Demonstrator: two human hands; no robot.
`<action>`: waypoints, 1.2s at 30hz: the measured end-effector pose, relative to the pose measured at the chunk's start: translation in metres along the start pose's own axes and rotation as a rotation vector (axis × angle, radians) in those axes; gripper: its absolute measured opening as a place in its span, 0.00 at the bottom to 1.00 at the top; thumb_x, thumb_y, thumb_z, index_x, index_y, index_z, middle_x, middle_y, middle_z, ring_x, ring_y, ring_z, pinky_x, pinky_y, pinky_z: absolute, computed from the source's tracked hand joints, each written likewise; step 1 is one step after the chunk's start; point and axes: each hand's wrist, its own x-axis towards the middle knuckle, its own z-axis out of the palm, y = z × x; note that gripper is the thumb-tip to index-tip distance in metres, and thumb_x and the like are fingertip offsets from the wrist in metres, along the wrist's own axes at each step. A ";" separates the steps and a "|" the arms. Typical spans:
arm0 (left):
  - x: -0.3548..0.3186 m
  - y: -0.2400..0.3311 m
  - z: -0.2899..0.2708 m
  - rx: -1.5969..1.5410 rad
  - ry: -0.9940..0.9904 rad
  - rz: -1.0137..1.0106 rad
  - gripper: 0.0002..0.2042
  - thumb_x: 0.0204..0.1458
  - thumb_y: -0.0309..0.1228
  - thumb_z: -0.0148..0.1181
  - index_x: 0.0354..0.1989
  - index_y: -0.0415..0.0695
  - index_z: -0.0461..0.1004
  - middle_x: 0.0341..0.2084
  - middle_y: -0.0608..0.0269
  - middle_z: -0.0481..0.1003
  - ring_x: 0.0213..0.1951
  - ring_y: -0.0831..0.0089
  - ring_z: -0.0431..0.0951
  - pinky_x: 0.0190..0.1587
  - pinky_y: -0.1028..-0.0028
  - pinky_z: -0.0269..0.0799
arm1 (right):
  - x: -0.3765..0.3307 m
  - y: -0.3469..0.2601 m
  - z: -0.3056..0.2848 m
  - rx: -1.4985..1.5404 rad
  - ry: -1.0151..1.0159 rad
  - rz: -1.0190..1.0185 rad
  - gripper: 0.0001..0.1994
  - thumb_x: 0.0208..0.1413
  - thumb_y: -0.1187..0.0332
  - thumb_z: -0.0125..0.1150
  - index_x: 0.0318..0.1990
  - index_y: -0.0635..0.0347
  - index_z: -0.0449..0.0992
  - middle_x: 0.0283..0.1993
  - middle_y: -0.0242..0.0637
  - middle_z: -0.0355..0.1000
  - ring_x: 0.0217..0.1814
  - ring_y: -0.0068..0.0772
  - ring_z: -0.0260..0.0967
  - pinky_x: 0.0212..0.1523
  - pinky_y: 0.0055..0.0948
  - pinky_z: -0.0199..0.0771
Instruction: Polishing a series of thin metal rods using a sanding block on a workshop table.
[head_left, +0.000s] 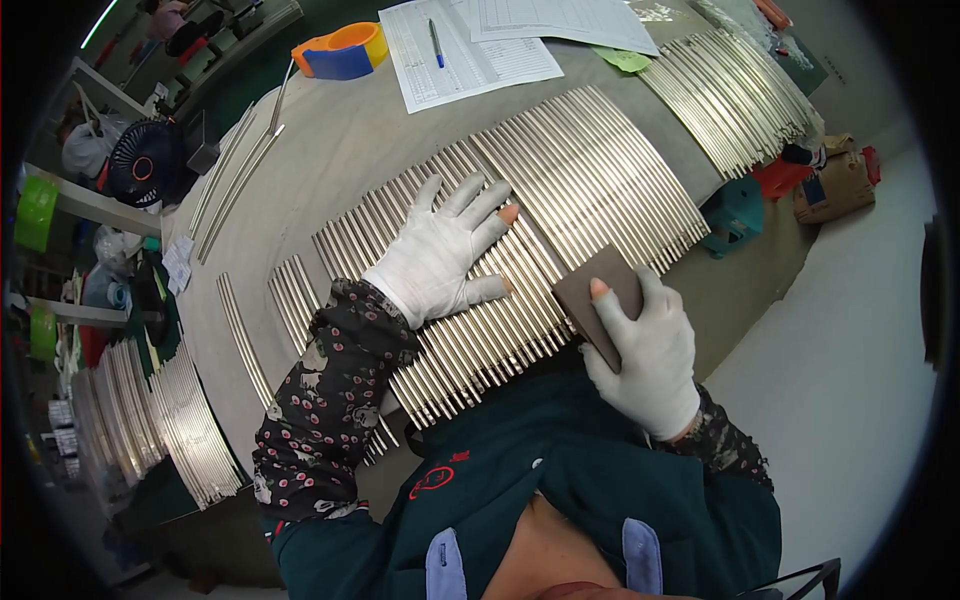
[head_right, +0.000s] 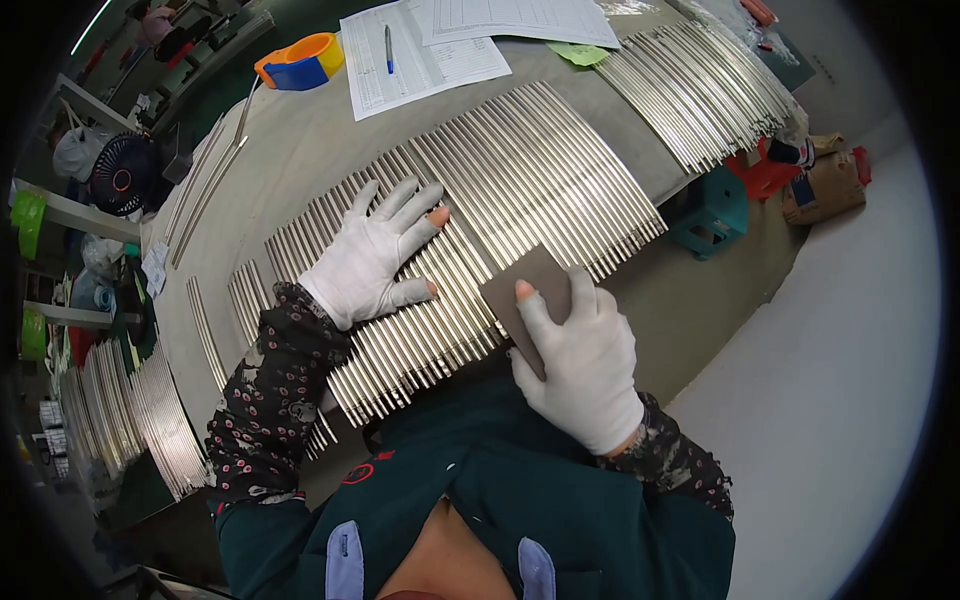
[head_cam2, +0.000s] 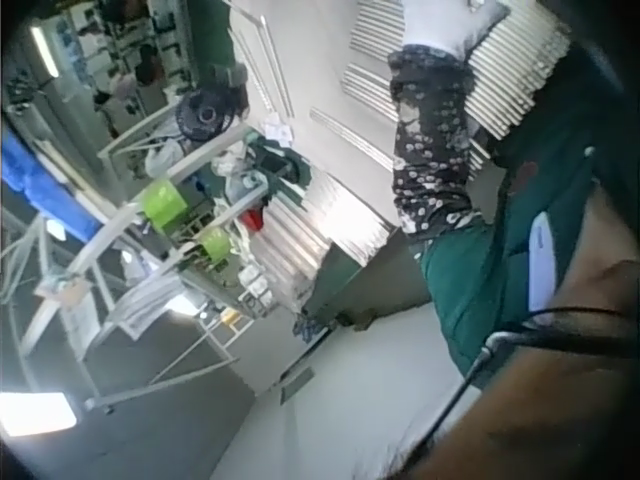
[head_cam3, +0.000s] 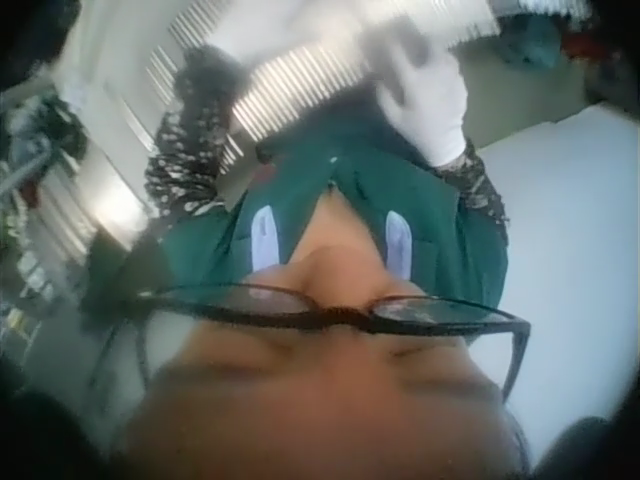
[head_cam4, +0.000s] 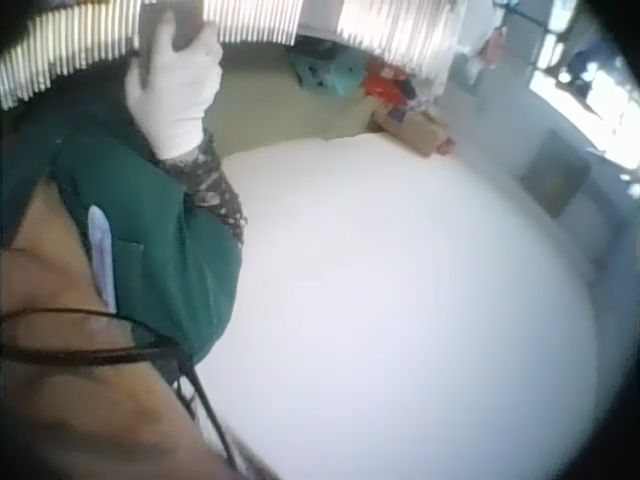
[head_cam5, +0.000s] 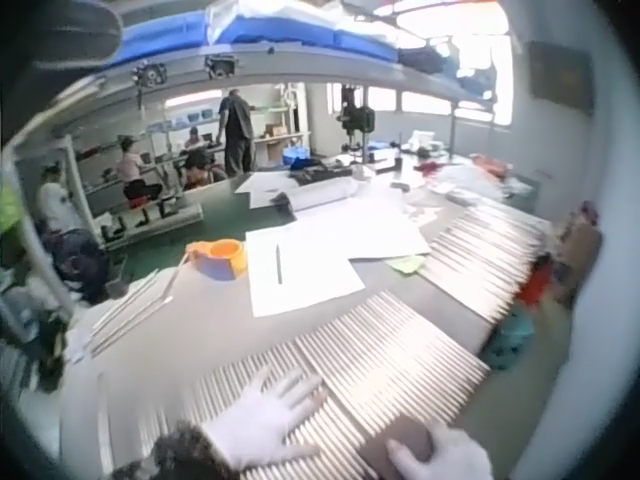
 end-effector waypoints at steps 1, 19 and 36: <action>0.002 0.000 0.000 -0.002 -0.046 -0.003 0.42 0.51 0.66 0.42 0.69 0.53 0.49 0.68 0.53 0.50 0.68 0.48 0.48 0.66 0.42 0.38 | 0.004 0.001 0.000 -0.003 -0.001 -0.003 0.28 0.40 0.62 0.67 0.54 0.54 0.71 0.50 0.54 0.61 0.44 0.49 0.65 0.36 0.41 0.72; 0.001 -0.005 0.003 -0.020 -0.018 0.007 0.41 0.52 0.68 0.37 0.70 0.57 0.46 0.68 0.51 0.49 0.68 0.47 0.48 0.66 0.42 0.38 | -0.005 0.000 -0.006 0.006 -0.023 0.034 0.30 0.38 0.60 0.68 0.54 0.52 0.71 0.51 0.56 0.62 0.43 0.48 0.66 0.37 0.39 0.73; -0.004 -0.005 0.000 -0.002 -0.043 0.009 0.42 0.51 0.69 0.38 0.69 0.54 0.48 0.68 0.51 0.49 0.68 0.47 0.48 0.66 0.41 0.39 | 0.030 -0.010 0.011 -0.009 0.028 0.038 0.29 0.40 0.61 0.67 0.54 0.53 0.71 0.48 0.52 0.62 0.41 0.46 0.67 0.34 0.37 0.74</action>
